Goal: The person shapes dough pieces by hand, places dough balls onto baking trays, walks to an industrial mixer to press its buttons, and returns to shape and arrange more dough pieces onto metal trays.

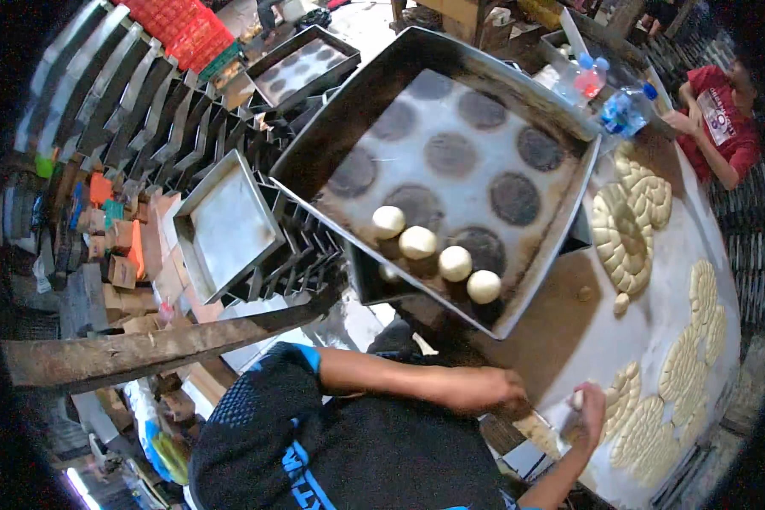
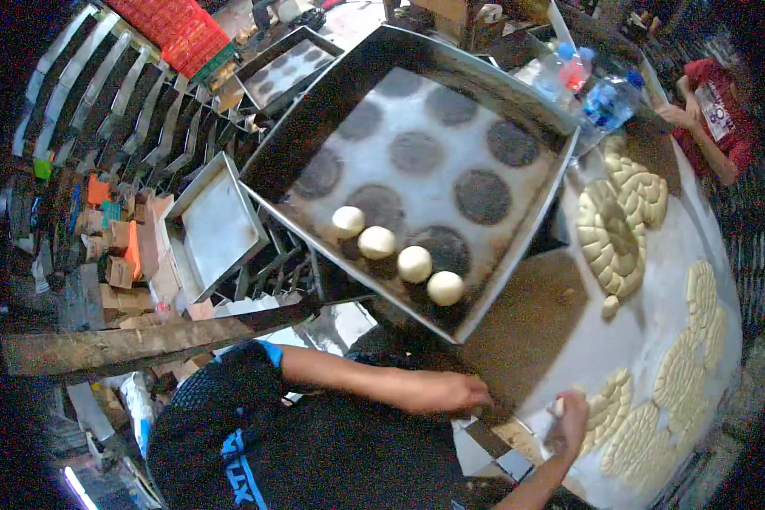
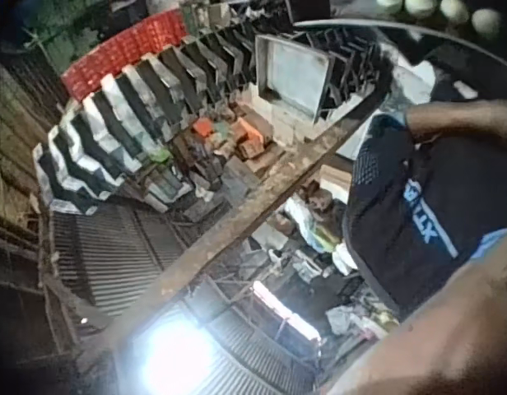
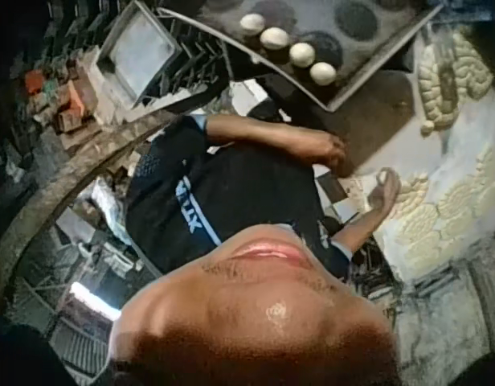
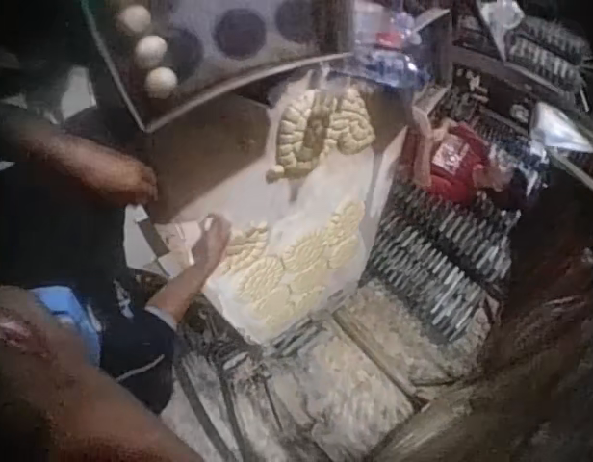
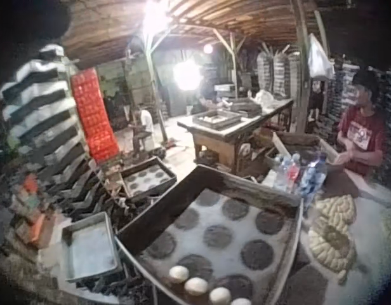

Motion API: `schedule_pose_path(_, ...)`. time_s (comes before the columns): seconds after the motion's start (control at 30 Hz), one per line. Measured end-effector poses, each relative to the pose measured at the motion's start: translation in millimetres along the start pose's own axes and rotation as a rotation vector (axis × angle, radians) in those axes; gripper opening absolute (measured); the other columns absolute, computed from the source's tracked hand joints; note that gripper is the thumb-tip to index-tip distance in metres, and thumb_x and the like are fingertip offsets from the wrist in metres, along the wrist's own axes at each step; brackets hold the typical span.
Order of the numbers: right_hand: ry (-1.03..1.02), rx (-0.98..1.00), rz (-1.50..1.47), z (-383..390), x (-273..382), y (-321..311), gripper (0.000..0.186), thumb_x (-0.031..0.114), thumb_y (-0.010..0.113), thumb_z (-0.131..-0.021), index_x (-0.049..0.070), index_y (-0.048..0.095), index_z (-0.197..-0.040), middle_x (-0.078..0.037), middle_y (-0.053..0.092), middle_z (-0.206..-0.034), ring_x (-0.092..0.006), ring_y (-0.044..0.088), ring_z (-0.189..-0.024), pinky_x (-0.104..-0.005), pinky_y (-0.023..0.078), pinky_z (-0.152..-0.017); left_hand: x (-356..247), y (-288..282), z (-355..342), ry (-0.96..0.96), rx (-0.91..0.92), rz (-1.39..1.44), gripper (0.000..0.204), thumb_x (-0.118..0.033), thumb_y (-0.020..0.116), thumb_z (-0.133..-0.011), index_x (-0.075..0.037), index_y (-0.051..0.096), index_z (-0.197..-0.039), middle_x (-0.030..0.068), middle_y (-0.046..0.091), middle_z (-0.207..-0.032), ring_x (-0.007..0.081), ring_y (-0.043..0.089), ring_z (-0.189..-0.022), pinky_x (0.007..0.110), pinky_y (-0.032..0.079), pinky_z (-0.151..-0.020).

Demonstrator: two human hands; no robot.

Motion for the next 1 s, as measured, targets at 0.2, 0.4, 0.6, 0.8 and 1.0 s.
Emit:
schedule_pose_path(0.2, -0.678, 0.221, 0.110, 96.3, 287.5, 171.2, 0.031, 0.026, 0.054, -0.094, -0.002, 0.058, -0.106, -0.009, 0.058, -0.098, -0.0163, 0.059, -0.087, -0.0283, 0.050, -0.080, -79.5, -233.3, 154.3, -0.185, -0.719, -0.737, 0.029, -0.003, 0.057, -0.080, -0.003, 0.061, -0.110, 0.0159, 0.059, -0.109, 0.0327, 0.058, -0.101, 0.039, 0.048, -0.089)
schedule_pose_path(0.4, -1.591, 0.480, 0.285, 152.4, 412.0, 375.0, 0.027, 0.015, 0.066, -0.082, 0.001, 0.059, -0.104, -0.017, 0.060, -0.099, -0.0340, 0.061, -0.092, -0.0389, 0.050, -0.080, 17.3, -317.9, 260.6, -0.605, -0.688, -0.866, 0.036, -0.009, 0.073, -0.068, -0.005, 0.067, -0.103, 0.0163, 0.067, -0.099, 0.0332, 0.065, -0.095, 0.038, 0.052, -0.086)
schedule_pose_path(0.6, -1.603, 0.342, 0.712, 107.9, 381.7, 410.2, 0.026, 0.021, 0.064, -0.084, 0.003, 0.060, -0.103, -0.014, 0.060, -0.106, -0.0324, 0.054, -0.112, -0.0504, 0.040, -0.098, 14.3, -319.2, 262.3, -0.633, -0.786, -0.734, 0.045, -0.005, 0.070, -0.072, -0.003, 0.062, -0.117, 0.0188, 0.064, -0.113, 0.0322, 0.062, -0.105, 0.038, 0.049, -0.091)
schedule_pose_path(0.8, -1.151, -0.343, 0.284, 52.4, 295.2, 141.8, 0.017, 0.010, 0.067, -0.078, 0.003, 0.063, -0.093, -0.015, 0.062, -0.095, -0.0303, 0.059, -0.097, -0.0391, 0.048, -0.084, -104.5, -235.5, 138.3, -0.141, -1.257, -0.827, 0.041, -0.010, 0.071, -0.074, -0.005, 0.062, -0.114, 0.0179, 0.063, -0.104, 0.0308, 0.061, -0.098, 0.037, 0.049, -0.083)
schedule_pose_path(1.0, -0.753, -0.860, 0.586, 41.4, 56.1, -99.4, 0.015, 0.009, 0.068, -0.078, 0.002, 0.062, -0.090, -0.014, 0.058, -0.090, -0.0291, 0.058, -0.084, -0.0376, 0.049, -0.075, -97.0, -7.3, -125.2, 0.293, -0.067, -0.421, 0.059, -0.030, 0.078, -0.069, -0.002, 0.057, -0.116, 0.0207, 0.060, -0.109, 0.0363, 0.056, -0.102, 0.044, 0.046, -0.089)
Point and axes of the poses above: each hand's wrist, its own z-axis away from the middle knuckle, its own y-axis out of the palm, x = y × z, the point moved 8 cm from there along -z, towards the middle knuckle
